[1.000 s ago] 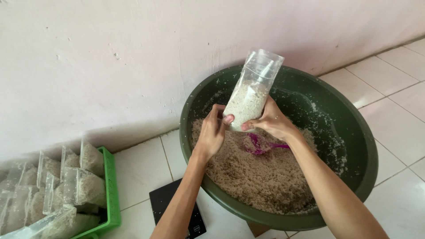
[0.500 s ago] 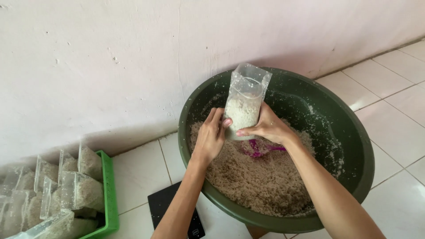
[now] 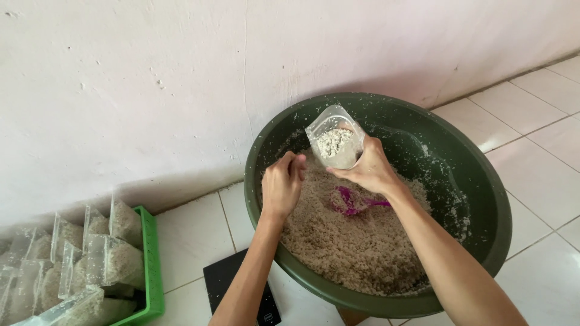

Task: Filling plastic bags with grain from a large tub using a scoop, weighing each bag on a digital scale, and placing them in a tray.

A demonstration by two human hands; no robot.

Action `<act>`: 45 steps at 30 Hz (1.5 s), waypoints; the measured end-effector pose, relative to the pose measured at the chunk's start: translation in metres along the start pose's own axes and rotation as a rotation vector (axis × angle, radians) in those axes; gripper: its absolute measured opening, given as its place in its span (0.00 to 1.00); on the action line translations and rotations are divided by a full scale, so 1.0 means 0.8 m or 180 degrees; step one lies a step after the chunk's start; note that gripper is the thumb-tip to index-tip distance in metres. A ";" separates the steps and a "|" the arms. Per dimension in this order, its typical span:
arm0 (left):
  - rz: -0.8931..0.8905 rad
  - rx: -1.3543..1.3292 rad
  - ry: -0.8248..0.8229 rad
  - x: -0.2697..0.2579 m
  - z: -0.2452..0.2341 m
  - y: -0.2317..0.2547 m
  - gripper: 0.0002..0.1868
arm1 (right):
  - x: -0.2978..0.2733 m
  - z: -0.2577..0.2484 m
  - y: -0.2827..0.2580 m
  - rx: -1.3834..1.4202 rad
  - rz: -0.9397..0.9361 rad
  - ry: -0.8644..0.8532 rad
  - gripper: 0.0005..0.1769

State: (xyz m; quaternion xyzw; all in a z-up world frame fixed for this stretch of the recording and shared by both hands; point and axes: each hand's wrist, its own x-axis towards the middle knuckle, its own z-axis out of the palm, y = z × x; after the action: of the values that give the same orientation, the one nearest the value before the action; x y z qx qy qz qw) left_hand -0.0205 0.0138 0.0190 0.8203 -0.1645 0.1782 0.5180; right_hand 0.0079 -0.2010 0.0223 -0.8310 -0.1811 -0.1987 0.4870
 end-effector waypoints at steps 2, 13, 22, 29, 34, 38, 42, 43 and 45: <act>0.0082 -0.0134 -0.0181 0.003 0.009 -0.009 0.04 | 0.001 -0.004 0.009 -0.0036 -0.0046 0.0098 0.50; -0.0163 0.0011 -0.0885 0.005 0.019 -0.010 0.21 | 0.001 -0.018 -0.005 0.0548 0.0133 0.0208 0.45; 0.0075 -0.0842 -0.1004 -0.016 -0.004 0.021 0.29 | -0.012 0.016 -0.072 0.1168 0.0011 -0.0257 0.45; 0.0209 -0.1015 -0.0363 -0.064 -0.078 0.047 0.29 | -0.036 0.027 -0.110 0.0586 -0.0042 -0.0845 0.36; 0.0035 -0.0695 -0.0210 -0.134 -0.137 0.042 0.32 | -0.064 0.075 -0.212 0.0264 0.0060 -0.1195 0.23; -0.0083 -0.0382 -0.0035 -0.200 -0.167 0.025 0.33 | -0.103 0.121 -0.257 0.0324 0.0083 -0.1455 0.23; -0.0615 -0.0225 0.0074 -0.263 -0.176 -0.016 0.33 | -0.149 0.172 -0.246 0.0774 0.0249 -0.1517 0.20; -0.0664 -0.0214 0.0085 -0.271 -0.177 -0.022 0.33 | -0.158 0.186 -0.236 0.0799 0.0271 -0.1557 0.20; -0.0912 -0.0314 0.0214 -0.288 -0.174 -0.032 0.32 | -0.178 0.211 -0.216 0.1117 0.0498 -0.1474 0.20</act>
State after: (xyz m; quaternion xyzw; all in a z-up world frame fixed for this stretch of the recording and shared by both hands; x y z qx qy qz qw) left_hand -0.2290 0.1704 -0.0518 0.8024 -0.0369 0.1215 0.5831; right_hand -0.1738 0.0118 0.0025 -0.7688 -0.2544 0.0685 0.5828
